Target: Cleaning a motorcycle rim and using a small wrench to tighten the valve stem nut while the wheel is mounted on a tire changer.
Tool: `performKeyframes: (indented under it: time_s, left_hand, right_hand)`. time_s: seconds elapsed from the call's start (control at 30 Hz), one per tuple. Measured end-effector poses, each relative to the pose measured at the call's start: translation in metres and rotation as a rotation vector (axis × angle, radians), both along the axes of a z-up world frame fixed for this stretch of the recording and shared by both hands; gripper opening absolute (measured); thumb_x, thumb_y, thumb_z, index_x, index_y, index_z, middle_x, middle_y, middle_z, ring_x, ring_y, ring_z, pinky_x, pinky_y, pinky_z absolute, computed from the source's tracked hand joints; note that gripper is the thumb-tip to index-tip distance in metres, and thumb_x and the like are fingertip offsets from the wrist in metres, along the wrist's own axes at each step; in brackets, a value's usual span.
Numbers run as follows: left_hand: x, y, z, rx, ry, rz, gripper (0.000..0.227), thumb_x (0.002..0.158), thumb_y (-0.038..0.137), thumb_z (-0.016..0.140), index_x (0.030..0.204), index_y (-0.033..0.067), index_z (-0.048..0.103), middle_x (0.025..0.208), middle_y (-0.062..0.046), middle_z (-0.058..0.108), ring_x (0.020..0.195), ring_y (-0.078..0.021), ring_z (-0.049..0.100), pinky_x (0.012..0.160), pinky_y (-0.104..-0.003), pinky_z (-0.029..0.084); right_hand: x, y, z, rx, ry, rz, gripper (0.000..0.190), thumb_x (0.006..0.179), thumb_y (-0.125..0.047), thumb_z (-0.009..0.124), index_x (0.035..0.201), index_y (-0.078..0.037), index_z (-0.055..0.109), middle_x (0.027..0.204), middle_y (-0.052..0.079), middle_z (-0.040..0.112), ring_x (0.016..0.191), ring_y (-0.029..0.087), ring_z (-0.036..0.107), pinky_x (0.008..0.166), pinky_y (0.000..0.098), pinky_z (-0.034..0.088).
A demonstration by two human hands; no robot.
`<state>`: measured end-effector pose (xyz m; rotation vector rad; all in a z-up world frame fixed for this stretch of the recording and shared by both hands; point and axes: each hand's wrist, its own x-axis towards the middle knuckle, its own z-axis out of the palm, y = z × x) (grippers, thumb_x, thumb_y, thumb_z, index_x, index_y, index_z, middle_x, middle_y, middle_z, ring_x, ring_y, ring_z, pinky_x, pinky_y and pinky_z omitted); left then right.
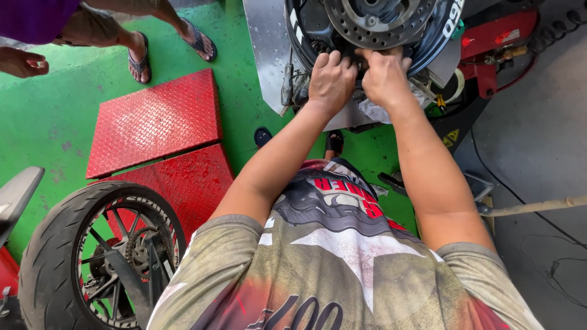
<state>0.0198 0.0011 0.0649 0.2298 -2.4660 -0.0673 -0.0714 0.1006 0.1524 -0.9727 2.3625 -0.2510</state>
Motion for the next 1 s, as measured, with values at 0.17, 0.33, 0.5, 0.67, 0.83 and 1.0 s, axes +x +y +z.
performKeyframes:
  time_s: [0.17, 0.33, 0.5, 0.67, 0.83, 1.0]
  left_hand:
    - [0.0, -0.001, 0.006, -0.038, 0.01, 0.014, 0.009, 0.082, 0.011, 0.062, 0.082, 0.014, 0.07, 0.068, -0.003, 0.057, 0.074, -0.0276, 0.053, 0.073, -0.04, 0.041]
    - [0.002, -0.002, 0.009, -0.009, 0.001, 0.01, 0.011, 0.081, 0.012, 0.062, 0.088, 0.0145, 0.07, 0.071, -0.002, 0.061, 0.076, -0.0281, 0.054, 0.075, -0.04, 0.042]
    - [0.003, -0.001, 0.008, -0.014, 0.006, 0.004, 0.013, 0.082, 0.011, 0.061, 0.091, 0.0134, 0.07, 0.068, -0.001, 0.058, 0.074, -0.0265, 0.053, 0.074, -0.039, 0.041]
    - [0.005, -0.003, 0.011, -0.009, 0.004, -0.018, 0.007, 0.077, 0.012, 0.064, 0.079, 0.0187, 0.065, 0.068, -0.001, 0.056, 0.074, -0.0271, 0.052, 0.075, -0.04, 0.041]
    - [0.004, -0.002, 0.01, 0.003, 0.002, -0.026, 0.01, 0.075, 0.01, 0.065, 0.07, 0.0185, 0.062, 0.065, -0.002, 0.056, 0.074, -0.028, 0.051, 0.073, -0.04, 0.04]
    - [0.003, 0.001, 0.008, -0.01, 0.009, -0.001, 0.01, 0.079, 0.01, 0.064, 0.072, 0.0175, 0.062, 0.065, -0.002, 0.057, 0.072, -0.0286, 0.052, 0.073, -0.041, 0.041]
  right_hand:
    - [-0.002, 0.003, -0.01, -0.025, 0.118, 0.025, 0.061, 0.089, -0.001, 0.04, 0.142, -0.021, 0.063, 0.127, 0.028, 0.067, 0.121, 0.046, 0.038, 0.086, 0.0524, 0.027]
    - [0.0, 0.004, -0.012, -0.088, 0.164, -0.028, 0.056, 0.087, 0.005, 0.043, 0.134, -0.014, 0.067, 0.128, 0.023, 0.066, 0.117, 0.045, 0.042, 0.086, 0.0534, 0.032]
    - [-0.004, -0.001, 0.001, 0.027, -0.001, -0.016, 0.068, 0.087, 0.003, 0.037, 0.146, -0.022, 0.06, 0.131, 0.026, 0.064, 0.131, 0.043, 0.035, 0.096, 0.0515, 0.025]
    - [-0.002, 0.008, -0.012, -0.086, 0.162, -0.013, 0.068, 0.084, 0.002, 0.042, 0.146, -0.02, 0.061, 0.143, 0.02, 0.057, 0.114, 0.047, 0.038, 0.084, 0.0556, 0.032]
    - [-0.004, 0.001, 0.0, -0.029, 0.0, -0.074, 0.066, 0.087, 0.005, 0.039, 0.144, -0.02, 0.061, 0.134, 0.026, 0.063, 0.125, 0.045, 0.04, 0.093, 0.0507, 0.028]
    - [0.0, 0.006, -0.002, -0.067, 0.104, -0.013, 0.069, 0.086, 0.004, 0.039, 0.146, -0.022, 0.059, 0.146, 0.016, 0.059, 0.116, 0.046, 0.038, 0.084, 0.0536, 0.03]
